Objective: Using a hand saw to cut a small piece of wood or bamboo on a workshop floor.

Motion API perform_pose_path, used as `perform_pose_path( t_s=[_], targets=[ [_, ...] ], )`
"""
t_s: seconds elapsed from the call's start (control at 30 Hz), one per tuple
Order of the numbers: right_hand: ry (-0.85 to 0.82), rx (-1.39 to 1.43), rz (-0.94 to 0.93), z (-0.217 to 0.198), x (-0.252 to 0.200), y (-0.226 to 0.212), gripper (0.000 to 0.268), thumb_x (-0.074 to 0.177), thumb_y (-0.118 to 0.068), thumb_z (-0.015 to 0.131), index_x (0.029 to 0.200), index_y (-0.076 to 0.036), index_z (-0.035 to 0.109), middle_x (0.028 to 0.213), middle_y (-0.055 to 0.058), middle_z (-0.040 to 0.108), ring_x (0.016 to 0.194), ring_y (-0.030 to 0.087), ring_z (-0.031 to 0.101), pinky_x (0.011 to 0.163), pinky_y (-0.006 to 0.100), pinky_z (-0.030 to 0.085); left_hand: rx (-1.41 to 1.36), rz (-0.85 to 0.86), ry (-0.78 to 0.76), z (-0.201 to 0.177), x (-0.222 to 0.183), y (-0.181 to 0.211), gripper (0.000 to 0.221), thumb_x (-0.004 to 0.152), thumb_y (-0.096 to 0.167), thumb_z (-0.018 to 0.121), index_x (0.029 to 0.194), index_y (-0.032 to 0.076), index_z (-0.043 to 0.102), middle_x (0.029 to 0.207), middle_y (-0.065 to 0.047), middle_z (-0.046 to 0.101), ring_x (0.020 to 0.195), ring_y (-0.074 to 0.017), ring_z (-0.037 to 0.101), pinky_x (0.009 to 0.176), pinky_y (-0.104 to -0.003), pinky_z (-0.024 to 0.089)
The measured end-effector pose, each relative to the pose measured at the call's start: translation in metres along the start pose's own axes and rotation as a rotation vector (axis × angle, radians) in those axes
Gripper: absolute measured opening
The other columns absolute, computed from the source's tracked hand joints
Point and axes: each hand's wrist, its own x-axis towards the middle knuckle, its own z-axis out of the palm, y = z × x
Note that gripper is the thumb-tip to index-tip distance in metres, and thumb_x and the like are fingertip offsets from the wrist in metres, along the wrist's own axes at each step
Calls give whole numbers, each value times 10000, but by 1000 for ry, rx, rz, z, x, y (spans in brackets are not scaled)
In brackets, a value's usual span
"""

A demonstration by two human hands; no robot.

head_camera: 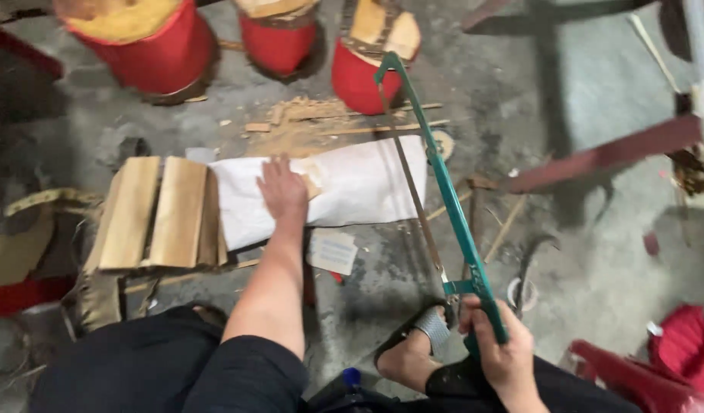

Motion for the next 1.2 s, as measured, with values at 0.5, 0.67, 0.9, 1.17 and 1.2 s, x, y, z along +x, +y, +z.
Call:
perform_pose_path(
  t_s=[0.5,0.67,0.9,1.17,1.2],
  targets=[
    [-83,-4,-197,189,38,37,217,1033,-251,563,1127,-130,716,919,28,709,744,200,668,667,344,493,-29,124,-104,-36,3,12,727,962,150,413,1647,202,177,1584,-84,473,1509,-331,325,1237,-522,196],
    [-14,-48,-284,217,45,45,189,1000,-220,665,1122,-145,789,905,110,777,858,366,748,751,430,594,6,51,-95,-32,7,13,746,974,210,404,1671,196,138,1615,-74,447,1538,-284,340,1259,-553,232],
    [-39,-100,-393,235,39,63,161,981,-209,700,1117,-163,774,880,90,759,819,356,738,692,434,605,-54,3,-73,-38,8,15,765,991,174,380,1671,114,34,1607,-133,456,1531,-312,342,1254,-533,240],
    [1,-323,-499,241,29,66,202,951,-280,744,1068,-116,751,865,101,737,799,331,739,638,432,604,-114,16,-181,-49,10,18,779,988,111,370,1663,73,-15,1648,-169,397,1561,-325,293,1287,-496,138],
    [1,-357,-524,240,28,66,220,944,-291,750,1061,-105,748,864,99,739,794,331,741,632,428,606,-106,2,-209,-49,11,17,797,984,97,373,1662,81,-45,1658,-154,386,1570,-308,279,1294,-481,112]
  ],
)
